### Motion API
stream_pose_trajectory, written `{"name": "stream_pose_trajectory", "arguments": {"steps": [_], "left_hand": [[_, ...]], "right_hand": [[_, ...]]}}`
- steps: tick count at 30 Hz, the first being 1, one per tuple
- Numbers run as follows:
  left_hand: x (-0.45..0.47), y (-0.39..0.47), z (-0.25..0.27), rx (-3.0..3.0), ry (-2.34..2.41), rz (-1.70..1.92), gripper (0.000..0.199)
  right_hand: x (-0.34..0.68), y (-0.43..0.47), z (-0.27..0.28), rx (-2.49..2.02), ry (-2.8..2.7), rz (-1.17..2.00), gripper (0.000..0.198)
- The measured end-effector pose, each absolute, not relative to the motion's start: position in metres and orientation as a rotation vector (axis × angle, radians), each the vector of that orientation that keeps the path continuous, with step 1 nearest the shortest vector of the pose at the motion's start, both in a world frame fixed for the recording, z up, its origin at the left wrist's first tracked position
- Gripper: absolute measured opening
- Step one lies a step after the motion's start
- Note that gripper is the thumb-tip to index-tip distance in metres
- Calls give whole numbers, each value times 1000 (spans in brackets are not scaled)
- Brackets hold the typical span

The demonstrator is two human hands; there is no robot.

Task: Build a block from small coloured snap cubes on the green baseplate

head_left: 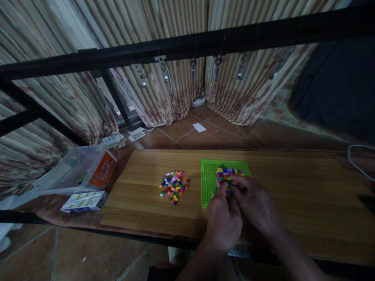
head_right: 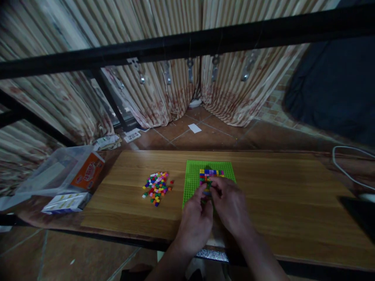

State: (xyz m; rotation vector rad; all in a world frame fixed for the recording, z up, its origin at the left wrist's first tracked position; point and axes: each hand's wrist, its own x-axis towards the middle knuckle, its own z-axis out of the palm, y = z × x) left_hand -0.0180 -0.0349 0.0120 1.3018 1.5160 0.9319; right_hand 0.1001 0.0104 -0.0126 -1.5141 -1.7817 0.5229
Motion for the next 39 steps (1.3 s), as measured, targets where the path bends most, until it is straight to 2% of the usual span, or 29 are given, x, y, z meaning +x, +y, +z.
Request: {"name": "stream_pose_trajectory", "arguments": {"steps": [8, 16, 27, 39], "left_hand": [[-13, -30, 10, 1339, 1510, 864, 46], [-7, -32, 7, 1389, 1590, 875, 47], [-3, -37, 0, 1677, 1710, 723, 53], [-6, -40, -6, 1783, 1650, 645, 68]], "right_hand": [[99, 13, -14, -1558, -1785, 437, 33], [102, 12, -8, -1600, -1632, 438, 26], [109, 19, -19, -1794, -1514, 542, 54], [109, 23, -30, -1874, -1488, 597, 61]]}}
